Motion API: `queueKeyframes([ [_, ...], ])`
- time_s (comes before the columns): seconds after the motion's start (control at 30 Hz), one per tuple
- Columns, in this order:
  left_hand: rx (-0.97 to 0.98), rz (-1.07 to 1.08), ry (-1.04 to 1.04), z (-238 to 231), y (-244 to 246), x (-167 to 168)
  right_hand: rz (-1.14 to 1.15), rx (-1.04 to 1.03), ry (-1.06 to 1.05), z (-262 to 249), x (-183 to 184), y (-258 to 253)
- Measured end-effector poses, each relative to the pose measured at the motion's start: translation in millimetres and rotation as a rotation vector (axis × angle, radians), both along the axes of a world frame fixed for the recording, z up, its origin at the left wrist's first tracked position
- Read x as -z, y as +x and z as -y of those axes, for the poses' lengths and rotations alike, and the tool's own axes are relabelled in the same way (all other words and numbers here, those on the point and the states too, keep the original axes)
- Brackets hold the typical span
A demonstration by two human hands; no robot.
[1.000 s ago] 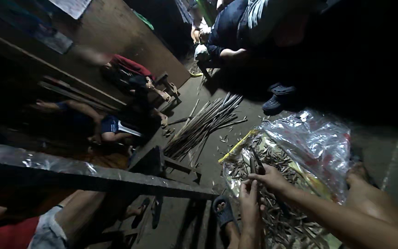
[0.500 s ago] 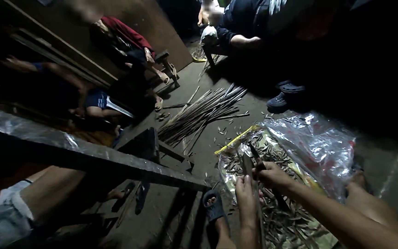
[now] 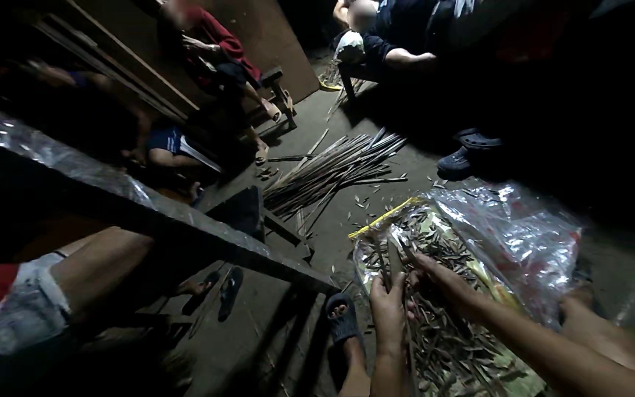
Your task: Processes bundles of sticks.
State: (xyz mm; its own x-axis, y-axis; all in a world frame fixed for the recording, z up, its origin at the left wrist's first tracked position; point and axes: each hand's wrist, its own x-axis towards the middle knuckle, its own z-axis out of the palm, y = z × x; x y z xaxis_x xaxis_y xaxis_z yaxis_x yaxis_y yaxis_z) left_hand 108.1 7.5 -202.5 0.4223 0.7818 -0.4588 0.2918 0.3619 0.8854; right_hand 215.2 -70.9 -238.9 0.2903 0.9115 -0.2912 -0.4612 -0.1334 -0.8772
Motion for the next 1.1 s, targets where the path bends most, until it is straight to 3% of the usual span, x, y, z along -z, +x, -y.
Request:
queueKeyframes([
  [0.33,0.019,0.026,-0.064,2,-9,-4,0.216,-0.033,0.055,5,-4,-7],
  [0.6,-0.011,0.201,-0.246,2,-19,-4,0.802,-0.065,0.103,9,9,-5],
  [0.87,-0.036,0.241,-0.293,5,-23,-6,1.146,0.166,0.131,2,21,-9],
  [1.0,0.003,0.189,-0.264,11,-26,-5,1.106,0.184,-0.05,-1,17,-1],
  [1.1,0.039,0.125,-0.236,12,-29,-2,0.853,0.194,-0.201,-8,18,18],
])
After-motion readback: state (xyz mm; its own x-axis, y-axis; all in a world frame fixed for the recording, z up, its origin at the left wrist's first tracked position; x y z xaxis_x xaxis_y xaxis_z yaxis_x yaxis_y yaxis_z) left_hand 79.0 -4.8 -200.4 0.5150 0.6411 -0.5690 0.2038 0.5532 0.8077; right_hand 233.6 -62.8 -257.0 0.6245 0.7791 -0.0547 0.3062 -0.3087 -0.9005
